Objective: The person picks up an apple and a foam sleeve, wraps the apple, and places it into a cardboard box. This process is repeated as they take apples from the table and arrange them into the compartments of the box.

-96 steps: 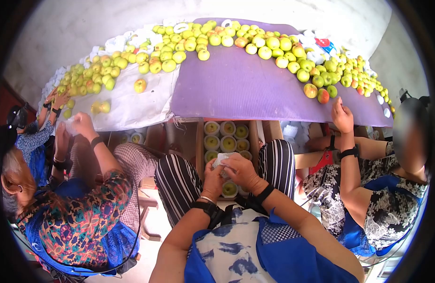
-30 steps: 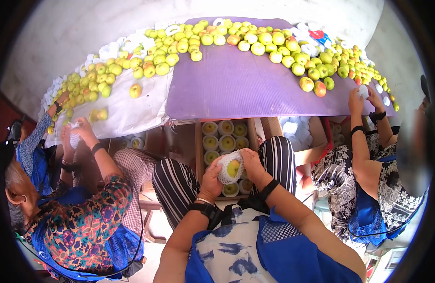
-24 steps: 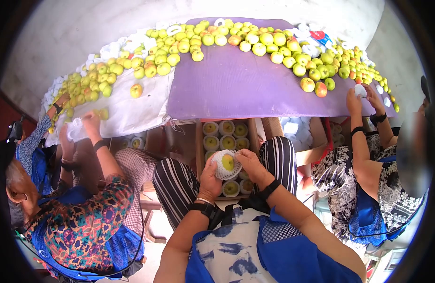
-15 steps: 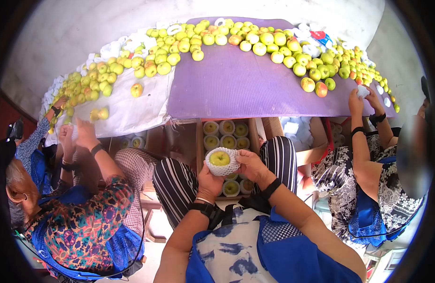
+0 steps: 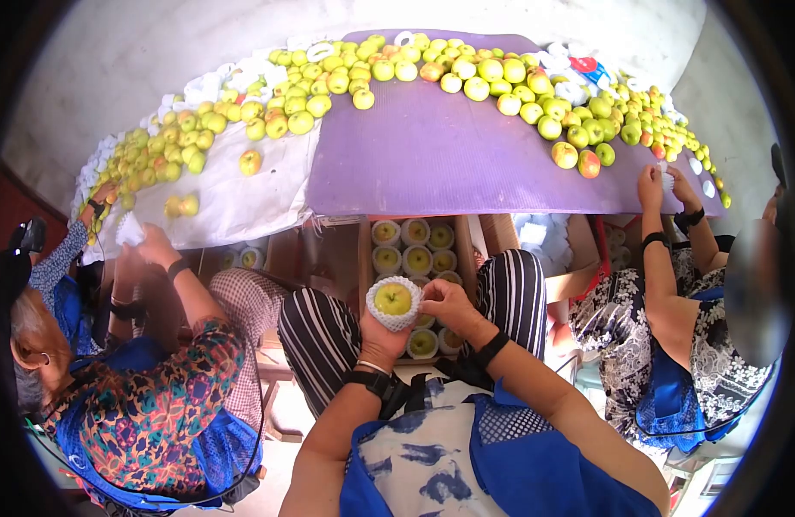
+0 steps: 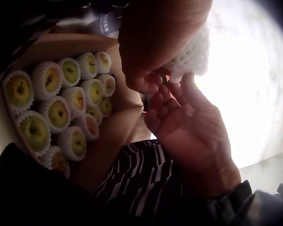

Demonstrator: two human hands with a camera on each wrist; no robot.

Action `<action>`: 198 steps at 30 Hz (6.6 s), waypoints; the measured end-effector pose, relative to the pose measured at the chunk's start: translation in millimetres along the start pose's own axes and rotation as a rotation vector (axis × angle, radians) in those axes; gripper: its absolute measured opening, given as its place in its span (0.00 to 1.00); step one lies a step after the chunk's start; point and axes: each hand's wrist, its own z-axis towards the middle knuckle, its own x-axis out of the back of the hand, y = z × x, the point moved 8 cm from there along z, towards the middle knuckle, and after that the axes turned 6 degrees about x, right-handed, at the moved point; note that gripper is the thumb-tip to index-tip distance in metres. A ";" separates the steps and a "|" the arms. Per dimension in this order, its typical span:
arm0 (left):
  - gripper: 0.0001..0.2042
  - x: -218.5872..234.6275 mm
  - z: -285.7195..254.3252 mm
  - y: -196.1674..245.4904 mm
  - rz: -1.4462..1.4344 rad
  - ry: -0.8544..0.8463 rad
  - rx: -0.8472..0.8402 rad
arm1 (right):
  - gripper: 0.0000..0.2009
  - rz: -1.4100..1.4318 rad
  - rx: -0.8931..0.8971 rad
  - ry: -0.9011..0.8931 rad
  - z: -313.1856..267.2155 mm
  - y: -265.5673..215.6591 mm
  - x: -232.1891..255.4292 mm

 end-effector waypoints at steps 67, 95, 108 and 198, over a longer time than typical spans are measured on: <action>0.13 26.4 -2.0 14.0 0.636 0.419 -0.060 | 0.33 -1.309 0.211 0.315 146.9 116.5 77.5; 0.12 91.7 205.6 -47.3 1.651 0.320 -0.165 | 0.24 -1.434 0.036 0.058 164.0 112.6 93.8; 0.21 121.6 211.1 -63.6 1.843 0.554 -0.134 | 0.27 -1.352 0.024 -0.022 170.1 116.1 84.4; 0.06 102.5 160.8 34.0 1.402 0.719 -0.632 | 0.28 -1.379 -0.209 -0.274 147.3 151.5 98.4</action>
